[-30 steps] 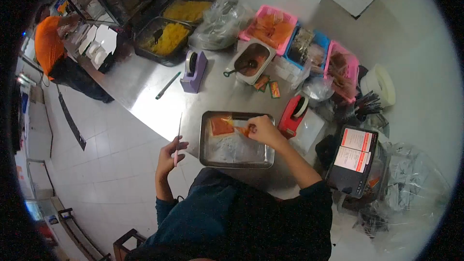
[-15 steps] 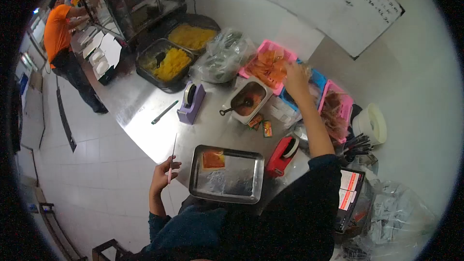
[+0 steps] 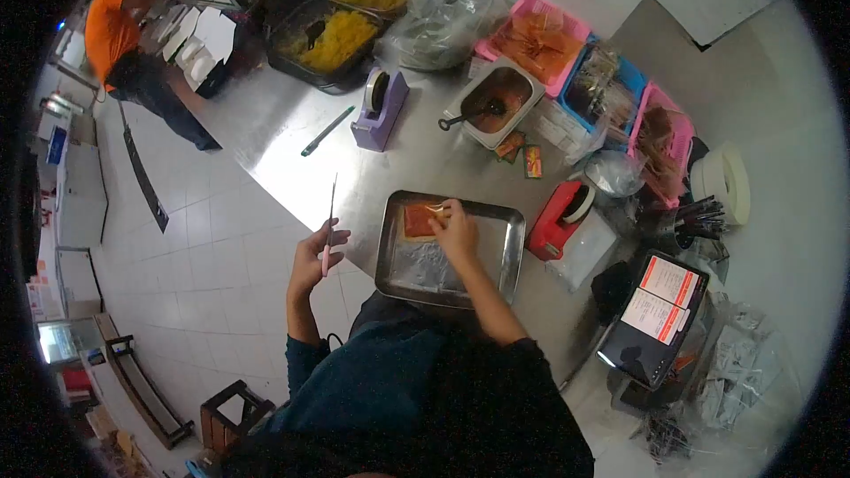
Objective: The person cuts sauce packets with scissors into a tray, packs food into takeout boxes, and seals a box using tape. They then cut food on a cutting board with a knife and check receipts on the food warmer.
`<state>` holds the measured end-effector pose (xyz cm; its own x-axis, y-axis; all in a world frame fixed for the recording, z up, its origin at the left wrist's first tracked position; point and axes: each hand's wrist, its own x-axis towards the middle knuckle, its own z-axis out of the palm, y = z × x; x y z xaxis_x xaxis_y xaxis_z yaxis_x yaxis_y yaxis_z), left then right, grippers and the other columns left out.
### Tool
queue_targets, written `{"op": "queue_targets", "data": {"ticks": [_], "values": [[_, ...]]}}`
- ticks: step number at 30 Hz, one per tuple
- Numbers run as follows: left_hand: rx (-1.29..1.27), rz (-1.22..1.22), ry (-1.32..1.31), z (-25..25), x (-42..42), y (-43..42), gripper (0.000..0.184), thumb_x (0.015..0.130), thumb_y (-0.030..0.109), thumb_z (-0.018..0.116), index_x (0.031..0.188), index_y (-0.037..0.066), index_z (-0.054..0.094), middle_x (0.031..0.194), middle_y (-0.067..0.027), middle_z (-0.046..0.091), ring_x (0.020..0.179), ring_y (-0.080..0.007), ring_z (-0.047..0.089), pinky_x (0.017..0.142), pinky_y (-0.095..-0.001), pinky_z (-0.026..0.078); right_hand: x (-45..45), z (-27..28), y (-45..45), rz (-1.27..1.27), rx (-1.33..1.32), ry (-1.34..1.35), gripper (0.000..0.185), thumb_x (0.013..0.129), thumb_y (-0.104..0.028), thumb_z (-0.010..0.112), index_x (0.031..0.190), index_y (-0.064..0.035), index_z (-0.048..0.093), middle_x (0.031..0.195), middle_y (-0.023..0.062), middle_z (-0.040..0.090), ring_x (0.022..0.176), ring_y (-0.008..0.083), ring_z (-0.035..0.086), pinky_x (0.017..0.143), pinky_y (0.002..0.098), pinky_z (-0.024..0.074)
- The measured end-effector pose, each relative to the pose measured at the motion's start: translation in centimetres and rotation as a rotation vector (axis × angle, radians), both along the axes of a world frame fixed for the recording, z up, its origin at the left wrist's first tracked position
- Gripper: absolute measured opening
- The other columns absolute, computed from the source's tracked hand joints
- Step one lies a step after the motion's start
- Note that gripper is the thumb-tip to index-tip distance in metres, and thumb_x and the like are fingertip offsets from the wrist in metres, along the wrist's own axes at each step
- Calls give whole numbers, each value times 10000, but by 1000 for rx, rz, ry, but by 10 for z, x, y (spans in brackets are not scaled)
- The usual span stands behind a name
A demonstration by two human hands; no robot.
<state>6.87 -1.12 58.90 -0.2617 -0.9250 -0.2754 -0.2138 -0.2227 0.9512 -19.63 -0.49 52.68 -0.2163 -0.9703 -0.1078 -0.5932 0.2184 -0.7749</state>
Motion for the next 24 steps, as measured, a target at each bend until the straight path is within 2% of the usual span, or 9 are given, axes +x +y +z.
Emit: {"op": "queue_targets", "data": {"ticks": [2,3,7,13,15,17,19,21,24], "values": [[3,5,32,-2,-1,2,586,640,-49,569,1195,-17,384,1005,-134,576,929,-190,552,836,-287,409,10,-11,2,-107,-6,-142,402,675,-131,660,995,-45,433,781,110,595,776,253,583,648,350,441],[13,9,41,-6,-1,3,580,648,-40,579,1194,-17,385,1004,-132,576,935,-193,550,838,-287,408,10,-36,3,-78,-138,-60,411,671,-59,647,1003,-54,405,731,104,578,702,231,586,617,322,448],[16,15,78,-15,1,4,576,651,-36,579,1193,-19,384,996,-135,577,930,-199,553,821,-289,424,-8,27,6,52,-204,-190,449,684,-1,617,1050,-64,365,683,95,561,655,198,576,604,297,453],[19,0,14,-14,-1,-6,600,616,-66,542,1193,-12,388,985,-128,580,911,-191,556,790,-284,438,-96,120,-5,210,95,-454,445,695,14,609,1046,-70,349,814,57,523,734,129,552,590,265,466],[37,10,33,-17,-3,-11,608,602,-72,522,1192,-14,389,979,-122,581,895,-184,558,780,-279,439,-132,136,-26,250,-79,-296,472,686,14,616,1051,-80,332,857,47,494,765,113,535,585,248,467],[52,11,40,-24,-5,-15,607,604,-68,527,1192,-13,390,983,-122,581,900,-181,556,784,-275,435,-168,170,-55,155,16,-278,457,670,16,617,1023,-77,342,869,52,490,742,105,525,563,224,447],[79,31,73,-33,-6,-17,579,629,-51,533,1190,-16,391,985,-121,582,900,-176,556,767,-267,438,-210,176,-99,96,-154,-298,400,680,-9,614,988,-65,365,831,56,495,724,130,527,560,257,442],[79,33,41,-34,-10,-21,565,640,-41,540,1186,-17,394,980,-120,584,898,-175,556,754,-264,441,-256,162,-154,18,-482,50,335,688,-51,615,946,-50,401,781,70,516,687,166,536,569,309,441],[78,62,18,-42,-8,-22,531,663,-21,551,1174,-22,405,957,-119,592,855,-166,568,715,-255,453,-286,131,-224,-305,-909,336,295,682,-75,617,919,-27,448,745,82,543,660,214,550,603,346,441]]}}
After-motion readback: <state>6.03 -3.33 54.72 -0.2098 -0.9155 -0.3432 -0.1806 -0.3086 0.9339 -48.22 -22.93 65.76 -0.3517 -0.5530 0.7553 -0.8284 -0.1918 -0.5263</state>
